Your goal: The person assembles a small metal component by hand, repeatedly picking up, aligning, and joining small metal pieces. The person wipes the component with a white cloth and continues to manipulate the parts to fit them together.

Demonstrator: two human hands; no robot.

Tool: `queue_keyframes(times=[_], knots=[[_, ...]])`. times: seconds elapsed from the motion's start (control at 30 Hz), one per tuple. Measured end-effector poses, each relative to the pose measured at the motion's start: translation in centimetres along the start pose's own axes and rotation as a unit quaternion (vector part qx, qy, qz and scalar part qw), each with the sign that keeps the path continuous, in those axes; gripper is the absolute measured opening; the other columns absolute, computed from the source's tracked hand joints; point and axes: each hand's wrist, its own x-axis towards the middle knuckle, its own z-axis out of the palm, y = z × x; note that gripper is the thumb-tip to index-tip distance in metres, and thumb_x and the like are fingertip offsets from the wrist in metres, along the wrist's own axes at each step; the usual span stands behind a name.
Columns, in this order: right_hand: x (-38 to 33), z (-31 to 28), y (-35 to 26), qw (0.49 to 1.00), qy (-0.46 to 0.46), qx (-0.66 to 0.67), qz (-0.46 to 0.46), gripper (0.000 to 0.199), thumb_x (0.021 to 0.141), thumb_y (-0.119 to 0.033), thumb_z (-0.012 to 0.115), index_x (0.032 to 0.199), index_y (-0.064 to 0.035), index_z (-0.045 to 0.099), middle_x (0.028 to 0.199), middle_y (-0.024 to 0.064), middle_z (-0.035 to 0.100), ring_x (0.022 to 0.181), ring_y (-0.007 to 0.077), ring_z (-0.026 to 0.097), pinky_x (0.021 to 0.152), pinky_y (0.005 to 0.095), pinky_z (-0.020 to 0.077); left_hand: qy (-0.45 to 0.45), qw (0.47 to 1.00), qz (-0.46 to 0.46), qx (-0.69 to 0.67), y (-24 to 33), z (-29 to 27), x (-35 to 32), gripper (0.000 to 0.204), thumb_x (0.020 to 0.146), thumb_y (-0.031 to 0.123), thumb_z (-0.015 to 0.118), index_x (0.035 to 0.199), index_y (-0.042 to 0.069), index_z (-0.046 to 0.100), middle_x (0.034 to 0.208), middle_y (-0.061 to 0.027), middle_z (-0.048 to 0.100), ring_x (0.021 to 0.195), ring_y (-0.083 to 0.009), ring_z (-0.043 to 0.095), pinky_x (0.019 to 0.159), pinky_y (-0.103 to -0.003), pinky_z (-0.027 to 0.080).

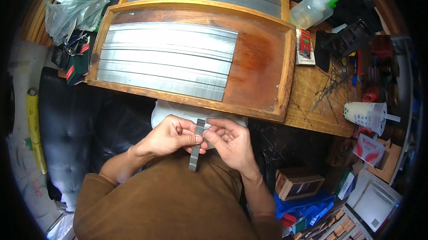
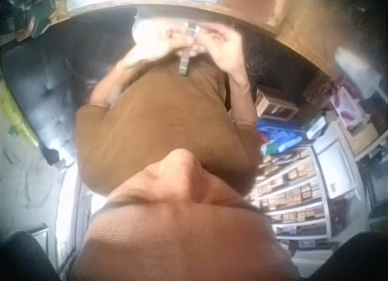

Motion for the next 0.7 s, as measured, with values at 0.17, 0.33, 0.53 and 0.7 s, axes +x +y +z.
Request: queue_keyframes(times=[0.17,0.33,0.53,0.7], knots=[[0.9,0.9,0.3,0.994,-0.071,0.046,0.063,0.013,0.093,0.001,0.068,0.105,0.0067,0.066,0.09,0.009,0.068,0.069,0.0095,0.065,0.06,0.0227,0.0546,0.007,1.0,0.024,0.007,-1.0,0.4,-1.0,0.016,0.1,0.013,0.064,0.106,0.0,0.07,0.095,-0.0078,0.076,0.087,-0.0119,0.073,0.069,-0.022,0.056],[1.1,0.9,0.8,0.991,-0.072,0.068,0.094,0.013,0.093,0.0,0.068,0.104,0.0078,0.065,0.084,0.0099,0.068,0.063,0.0101,0.064,0.053,0.0245,0.0543,0.014,1.0,-0.019,-0.018,-0.8,0.2,-1.1,0.017,0.098,0.01,0.065,0.111,0.0,0.07,0.097,-0.0115,0.076,0.087,-0.0158,0.074,0.066,-0.022,0.056],[1.1,0.9,0.8,0.991,-0.074,0.065,0.088,0.016,0.093,0.003,0.067,0.108,0.0095,0.065,0.087,0.0089,0.066,0.065,0.011,0.064,0.055,0.0251,0.0555,0.016,1.0,-0.008,-0.019,-1.0,0.2,-1.0,0.017,0.098,0.01,0.065,0.11,-0.001,0.069,0.096,-0.0109,0.076,0.087,-0.0151,0.074,0.067,-0.022,0.055],[0.6,1.2,0.2,0.997,-0.07,0.032,0.018,0.024,0.092,0.009,0.065,0.115,0.0102,0.06,0.092,0.0094,0.063,0.069,0.0129,0.067,0.061,0.025,0.0579,0.02,1.0,0.02,-0.013,-1.2,0.1,-1.3,0.016,0.098,0.013,0.067,0.106,0.0,0.07,0.095,-0.0093,0.076,0.086,-0.0126,0.073,0.066,-0.021,0.054]])
